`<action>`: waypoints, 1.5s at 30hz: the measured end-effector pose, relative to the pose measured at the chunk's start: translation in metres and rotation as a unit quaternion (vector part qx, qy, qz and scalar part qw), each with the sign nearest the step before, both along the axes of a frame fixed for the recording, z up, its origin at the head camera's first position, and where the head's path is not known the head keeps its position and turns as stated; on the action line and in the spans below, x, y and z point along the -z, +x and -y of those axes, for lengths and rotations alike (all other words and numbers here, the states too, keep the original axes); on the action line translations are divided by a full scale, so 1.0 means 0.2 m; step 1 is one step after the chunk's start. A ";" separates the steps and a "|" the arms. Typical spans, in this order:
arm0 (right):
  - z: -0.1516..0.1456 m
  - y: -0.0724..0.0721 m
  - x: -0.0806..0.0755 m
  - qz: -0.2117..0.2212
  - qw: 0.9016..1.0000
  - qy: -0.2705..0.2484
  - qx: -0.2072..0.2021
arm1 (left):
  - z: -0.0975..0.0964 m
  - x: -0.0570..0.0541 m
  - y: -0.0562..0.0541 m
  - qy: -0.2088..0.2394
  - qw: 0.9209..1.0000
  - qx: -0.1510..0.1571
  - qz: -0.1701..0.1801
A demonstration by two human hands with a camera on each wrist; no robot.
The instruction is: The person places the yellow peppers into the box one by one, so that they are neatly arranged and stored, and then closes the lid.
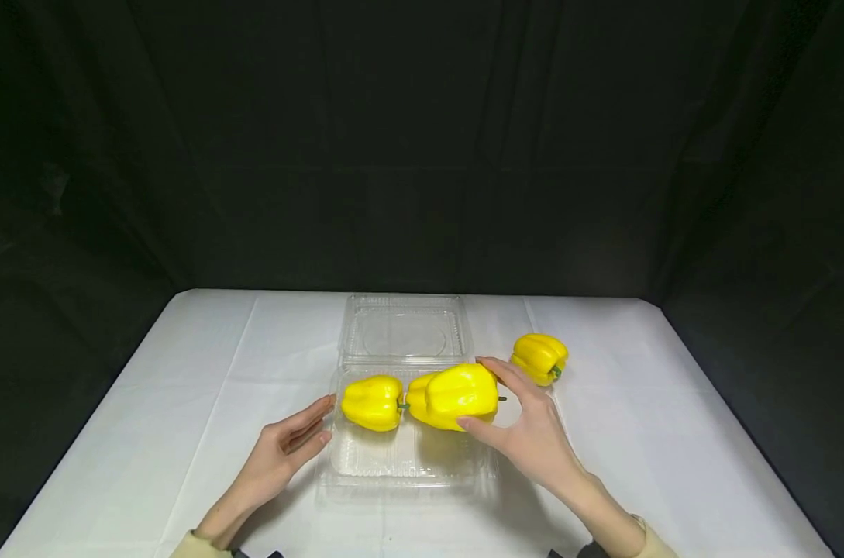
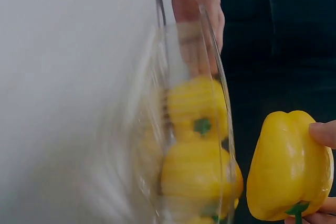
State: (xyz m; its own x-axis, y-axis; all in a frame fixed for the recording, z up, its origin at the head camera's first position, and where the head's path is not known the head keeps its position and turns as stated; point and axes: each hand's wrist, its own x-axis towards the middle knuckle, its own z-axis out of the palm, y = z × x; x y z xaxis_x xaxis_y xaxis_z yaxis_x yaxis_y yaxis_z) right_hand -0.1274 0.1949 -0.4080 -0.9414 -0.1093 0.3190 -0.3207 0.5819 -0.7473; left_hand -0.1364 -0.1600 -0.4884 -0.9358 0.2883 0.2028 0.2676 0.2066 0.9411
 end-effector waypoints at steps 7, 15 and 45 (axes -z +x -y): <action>0.06 0.02 0.02 -0.003 1.000 -0.002 -0.014 | 0.00 0.00 0.00 -0.004 1.000 0.001 0.006; 0.13 0.03 0.03 -0.013 0.999 -0.013 -0.026 | 0.00 0.00 0.00 -0.006 1.000 0.002 -0.005; 0.39 0.07 0.05 0.031 0.997 -0.045 -0.053 | 0.00 0.00 0.00 -0.001 1.000 0.003 -0.007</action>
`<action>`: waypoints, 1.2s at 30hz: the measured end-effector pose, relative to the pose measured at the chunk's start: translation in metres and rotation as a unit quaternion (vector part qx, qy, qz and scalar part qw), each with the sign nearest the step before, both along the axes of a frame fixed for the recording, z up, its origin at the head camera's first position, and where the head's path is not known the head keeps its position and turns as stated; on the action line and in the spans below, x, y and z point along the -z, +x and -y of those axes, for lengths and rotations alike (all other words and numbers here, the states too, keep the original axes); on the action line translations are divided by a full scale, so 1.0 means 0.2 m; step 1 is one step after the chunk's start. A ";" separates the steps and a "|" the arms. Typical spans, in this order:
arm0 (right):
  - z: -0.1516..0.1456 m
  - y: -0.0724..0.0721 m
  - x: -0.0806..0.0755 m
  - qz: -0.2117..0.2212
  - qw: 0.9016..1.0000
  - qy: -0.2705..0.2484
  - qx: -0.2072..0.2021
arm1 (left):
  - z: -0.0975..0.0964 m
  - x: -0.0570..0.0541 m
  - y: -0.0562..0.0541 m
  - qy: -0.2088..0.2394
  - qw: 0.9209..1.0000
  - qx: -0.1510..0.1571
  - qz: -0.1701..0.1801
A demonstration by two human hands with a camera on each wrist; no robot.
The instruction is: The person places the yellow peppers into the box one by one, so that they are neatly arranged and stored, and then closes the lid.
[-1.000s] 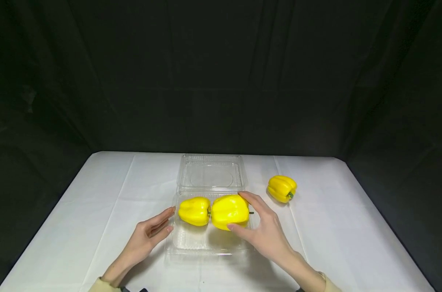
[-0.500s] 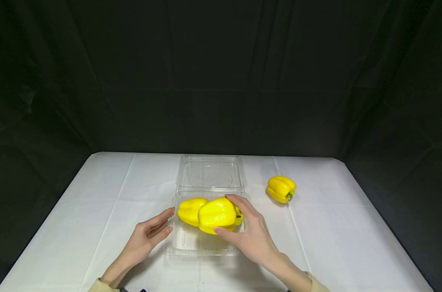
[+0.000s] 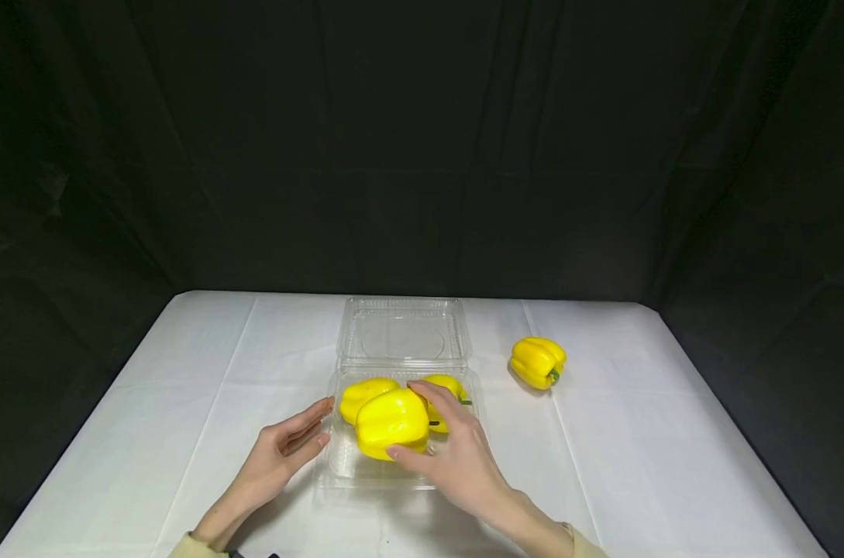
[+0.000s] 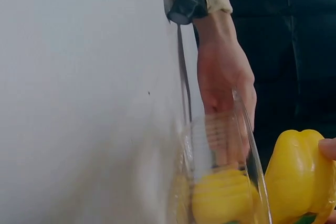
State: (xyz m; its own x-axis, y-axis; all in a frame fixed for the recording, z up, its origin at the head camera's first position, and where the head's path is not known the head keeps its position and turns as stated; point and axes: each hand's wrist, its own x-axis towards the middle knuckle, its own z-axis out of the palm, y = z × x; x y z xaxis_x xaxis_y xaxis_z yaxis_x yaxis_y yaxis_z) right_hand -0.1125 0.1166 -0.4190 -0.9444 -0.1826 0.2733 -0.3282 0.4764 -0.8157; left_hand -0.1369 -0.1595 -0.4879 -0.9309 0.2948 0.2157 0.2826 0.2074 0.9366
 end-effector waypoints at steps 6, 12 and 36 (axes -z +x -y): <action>0.05 0.01 0.03 0.005 1.000 0.012 -0.012 | 0.00 0.00 0.00 -0.007 1.000 -0.004 0.001; 0.07 0.03 0.03 0.005 1.000 0.019 -0.008 | 0.00 0.00 0.00 -0.014 1.000 -0.007 -0.005; 0.17 0.05 0.12 -0.068 0.997 0.041 -0.004 | 0.00 0.00 0.00 -0.020 1.000 -0.008 0.005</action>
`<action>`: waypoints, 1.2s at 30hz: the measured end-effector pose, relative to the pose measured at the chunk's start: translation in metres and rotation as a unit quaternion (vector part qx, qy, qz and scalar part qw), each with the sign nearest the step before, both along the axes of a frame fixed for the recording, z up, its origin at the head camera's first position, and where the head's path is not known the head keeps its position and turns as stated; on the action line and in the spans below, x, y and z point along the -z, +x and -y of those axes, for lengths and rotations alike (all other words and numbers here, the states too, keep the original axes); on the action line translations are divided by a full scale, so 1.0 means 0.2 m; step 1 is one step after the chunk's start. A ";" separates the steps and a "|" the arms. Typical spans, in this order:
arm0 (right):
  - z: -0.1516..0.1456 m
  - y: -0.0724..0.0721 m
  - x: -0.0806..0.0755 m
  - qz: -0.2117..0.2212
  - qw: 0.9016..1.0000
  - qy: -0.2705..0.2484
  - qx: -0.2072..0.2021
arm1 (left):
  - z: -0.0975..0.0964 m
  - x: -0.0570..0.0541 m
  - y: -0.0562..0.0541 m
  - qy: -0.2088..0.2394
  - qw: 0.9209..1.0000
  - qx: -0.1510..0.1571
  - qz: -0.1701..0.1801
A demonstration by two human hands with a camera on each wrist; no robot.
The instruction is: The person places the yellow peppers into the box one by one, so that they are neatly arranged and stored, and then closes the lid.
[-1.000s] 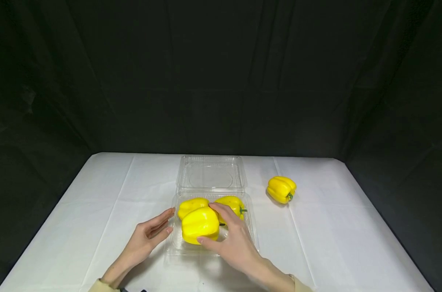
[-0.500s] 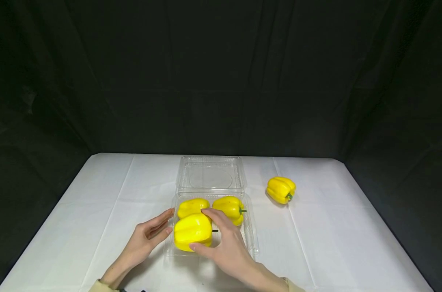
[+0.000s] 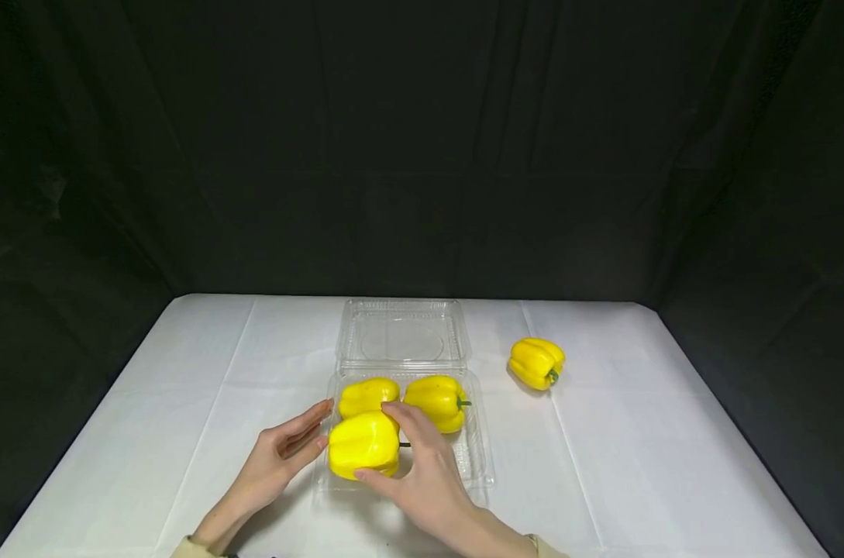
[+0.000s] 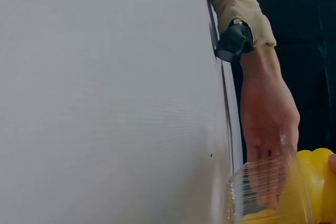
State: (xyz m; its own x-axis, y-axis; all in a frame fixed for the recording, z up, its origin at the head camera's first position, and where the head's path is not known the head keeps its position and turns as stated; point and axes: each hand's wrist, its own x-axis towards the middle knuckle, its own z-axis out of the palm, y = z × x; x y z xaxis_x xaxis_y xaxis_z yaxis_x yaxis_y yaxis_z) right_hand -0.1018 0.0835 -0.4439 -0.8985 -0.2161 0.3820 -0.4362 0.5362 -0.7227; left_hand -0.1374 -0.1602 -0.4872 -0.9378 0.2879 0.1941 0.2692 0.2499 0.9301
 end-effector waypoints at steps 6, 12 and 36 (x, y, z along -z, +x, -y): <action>0.01 0.00 0.03 -0.017 1.000 0.014 0.000 | 0.00 0.00 0.00 -0.002 1.000 -0.002 -0.002; 0.01 -0.01 0.05 -0.058 0.998 0.034 -0.011 | 0.01 0.00 0.01 0.008 1.000 0.006 -0.004; -0.01 -0.03 0.06 -0.029 0.997 0.064 -0.018 | 0.01 0.00 0.01 0.009 1.000 0.013 -0.017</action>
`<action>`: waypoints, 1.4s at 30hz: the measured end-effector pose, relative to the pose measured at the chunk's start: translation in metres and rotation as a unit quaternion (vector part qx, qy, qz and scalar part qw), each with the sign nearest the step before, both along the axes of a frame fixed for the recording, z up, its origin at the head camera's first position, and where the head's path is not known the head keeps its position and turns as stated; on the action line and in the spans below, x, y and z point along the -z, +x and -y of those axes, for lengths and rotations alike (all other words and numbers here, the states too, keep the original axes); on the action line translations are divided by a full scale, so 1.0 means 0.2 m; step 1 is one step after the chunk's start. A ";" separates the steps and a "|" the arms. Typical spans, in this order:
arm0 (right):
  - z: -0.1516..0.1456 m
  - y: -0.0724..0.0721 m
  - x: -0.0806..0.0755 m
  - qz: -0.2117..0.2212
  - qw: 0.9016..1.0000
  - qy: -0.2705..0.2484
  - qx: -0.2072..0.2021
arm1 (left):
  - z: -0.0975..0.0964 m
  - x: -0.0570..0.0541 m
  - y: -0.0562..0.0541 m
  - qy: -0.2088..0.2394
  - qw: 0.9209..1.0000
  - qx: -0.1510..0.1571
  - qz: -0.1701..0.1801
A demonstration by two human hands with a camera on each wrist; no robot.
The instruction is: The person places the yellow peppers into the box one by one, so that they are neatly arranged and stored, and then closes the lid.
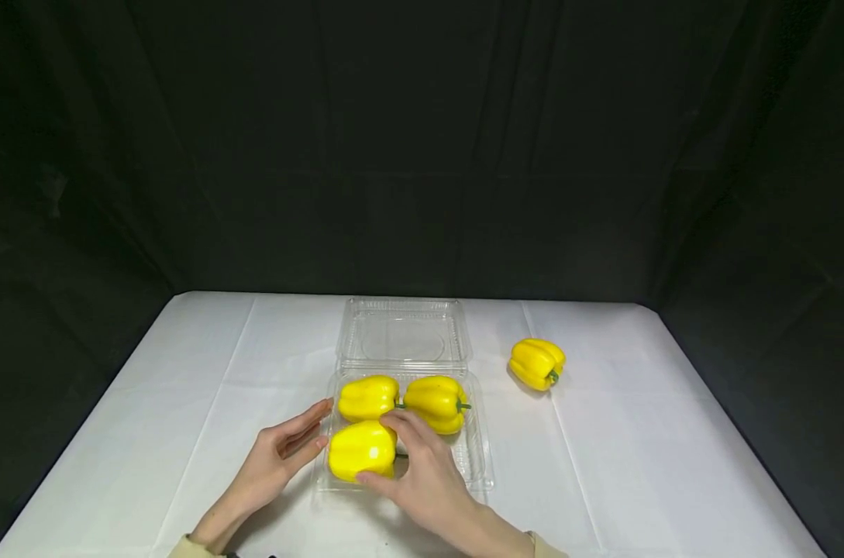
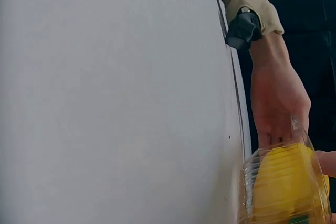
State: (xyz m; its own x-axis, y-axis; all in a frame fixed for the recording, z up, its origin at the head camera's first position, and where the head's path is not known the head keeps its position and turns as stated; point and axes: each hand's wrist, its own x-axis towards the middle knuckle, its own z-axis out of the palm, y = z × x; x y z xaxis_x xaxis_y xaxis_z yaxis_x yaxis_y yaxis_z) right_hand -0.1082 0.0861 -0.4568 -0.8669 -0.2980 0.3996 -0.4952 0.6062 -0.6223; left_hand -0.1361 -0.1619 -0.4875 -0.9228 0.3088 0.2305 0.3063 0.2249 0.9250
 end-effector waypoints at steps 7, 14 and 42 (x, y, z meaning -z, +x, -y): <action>-0.02 0.00 0.01 -0.008 1.000 0.000 -0.007 | -0.01 0.00 0.00 -0.002 1.000 -0.003 -0.005; -0.02 -0.02 0.02 -0.010 1.000 0.007 -0.019 | 0.00 0.00 0.00 -0.002 1.000 -0.003 0.000; -0.23 -0.04 -0.08 0.052 0.997 -0.038 -0.040 | 0.00 0.00 0.01 0.003 1.000 -0.003 -0.001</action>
